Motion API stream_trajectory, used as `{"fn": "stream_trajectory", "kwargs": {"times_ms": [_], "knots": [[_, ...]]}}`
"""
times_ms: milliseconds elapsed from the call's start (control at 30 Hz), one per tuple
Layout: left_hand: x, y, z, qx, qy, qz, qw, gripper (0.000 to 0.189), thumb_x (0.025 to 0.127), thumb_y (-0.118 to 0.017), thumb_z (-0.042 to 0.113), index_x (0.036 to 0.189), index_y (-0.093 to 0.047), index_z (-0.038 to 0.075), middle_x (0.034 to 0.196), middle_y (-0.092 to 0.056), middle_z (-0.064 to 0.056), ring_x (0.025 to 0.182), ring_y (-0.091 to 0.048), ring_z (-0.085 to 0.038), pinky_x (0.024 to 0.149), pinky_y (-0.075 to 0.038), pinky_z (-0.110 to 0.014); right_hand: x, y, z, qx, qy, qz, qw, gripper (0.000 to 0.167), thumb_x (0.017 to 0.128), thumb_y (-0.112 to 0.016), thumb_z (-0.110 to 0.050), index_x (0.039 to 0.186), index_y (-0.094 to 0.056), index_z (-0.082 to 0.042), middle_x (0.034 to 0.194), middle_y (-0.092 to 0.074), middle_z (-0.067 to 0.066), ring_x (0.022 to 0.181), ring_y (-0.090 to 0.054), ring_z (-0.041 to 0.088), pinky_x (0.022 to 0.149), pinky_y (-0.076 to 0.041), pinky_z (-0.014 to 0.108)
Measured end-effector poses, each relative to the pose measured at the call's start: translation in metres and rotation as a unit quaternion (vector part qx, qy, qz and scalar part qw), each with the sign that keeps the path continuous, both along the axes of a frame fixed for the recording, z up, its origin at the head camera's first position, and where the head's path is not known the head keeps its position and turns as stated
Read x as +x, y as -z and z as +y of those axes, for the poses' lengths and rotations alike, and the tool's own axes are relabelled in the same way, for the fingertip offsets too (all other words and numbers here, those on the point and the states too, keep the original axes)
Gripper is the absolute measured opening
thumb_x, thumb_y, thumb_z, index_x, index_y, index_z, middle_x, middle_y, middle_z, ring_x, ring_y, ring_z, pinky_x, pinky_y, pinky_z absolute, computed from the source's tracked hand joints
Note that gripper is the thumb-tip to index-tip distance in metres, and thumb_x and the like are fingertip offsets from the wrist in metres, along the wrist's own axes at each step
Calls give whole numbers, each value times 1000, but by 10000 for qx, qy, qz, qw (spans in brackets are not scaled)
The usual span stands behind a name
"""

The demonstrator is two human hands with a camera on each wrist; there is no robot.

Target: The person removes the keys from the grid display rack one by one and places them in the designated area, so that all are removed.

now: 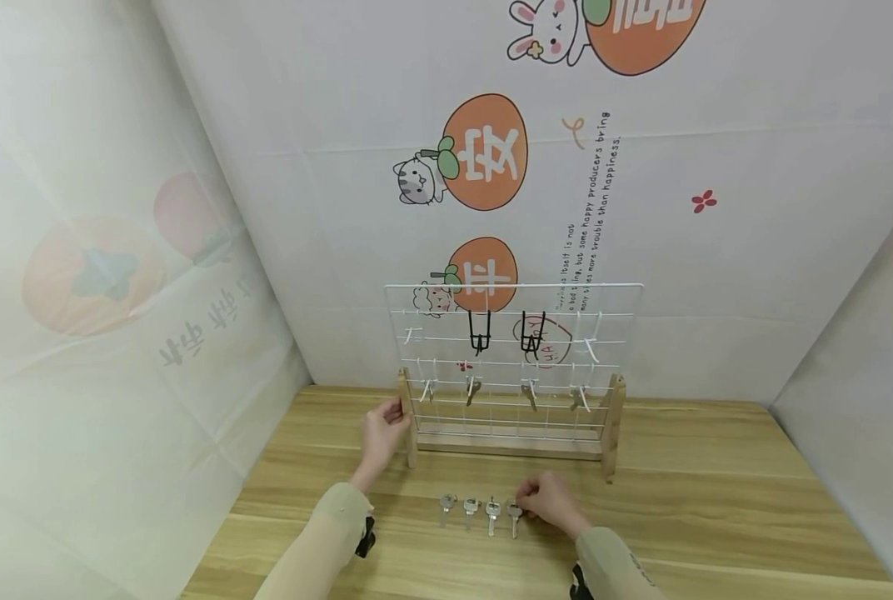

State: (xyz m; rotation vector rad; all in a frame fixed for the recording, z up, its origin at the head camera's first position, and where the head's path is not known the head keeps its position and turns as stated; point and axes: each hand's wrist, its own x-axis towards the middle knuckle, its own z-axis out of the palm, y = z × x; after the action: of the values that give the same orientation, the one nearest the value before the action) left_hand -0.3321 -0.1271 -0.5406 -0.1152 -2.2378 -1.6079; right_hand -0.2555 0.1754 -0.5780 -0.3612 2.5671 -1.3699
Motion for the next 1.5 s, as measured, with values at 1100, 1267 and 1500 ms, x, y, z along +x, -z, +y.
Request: {"fn": "stream_trajectory", "kwargs": {"times_ms": [1100, 1267, 1500], "knots": [[2, -2, 1, -85, -55, -20, 9999, 28, 83, -68, -7, 111, -67, -13, 106, -71, -32, 97, -73, -40, 81, -66, -33, 2, -15, 0, 181, -13, 185, 9997, 16, 84, -70, -5, 94, -69, 8, 81, -72, 14, 67, -65, 21, 55, -56, 22], [2, -3, 0, -59, -17, -6, 10000, 29, 83, -68, -7, 111, -66, -13, 106, -71, -32, 97, -73, -41, 81, -66, -33, 0, -28, -5, 350, 119, 555, 9978, 17, 85, -72, -7, 96, -70, 5, 84, -72, 11, 71, -64, 16, 58, -55, 17], [2, -2, 0, -12, -33, -42, 10000, 30, 84, -68, -6, 113, -66, -13, 108, -70, -32, 99, -73, -41, 82, -65, -33, 0, -52, -20, 403, 297, 853, 9951, 10, 87, -70, -11, 95, -71, -4, 86, -71, 4, 72, -61, 9, 59, -55, 16]]}}
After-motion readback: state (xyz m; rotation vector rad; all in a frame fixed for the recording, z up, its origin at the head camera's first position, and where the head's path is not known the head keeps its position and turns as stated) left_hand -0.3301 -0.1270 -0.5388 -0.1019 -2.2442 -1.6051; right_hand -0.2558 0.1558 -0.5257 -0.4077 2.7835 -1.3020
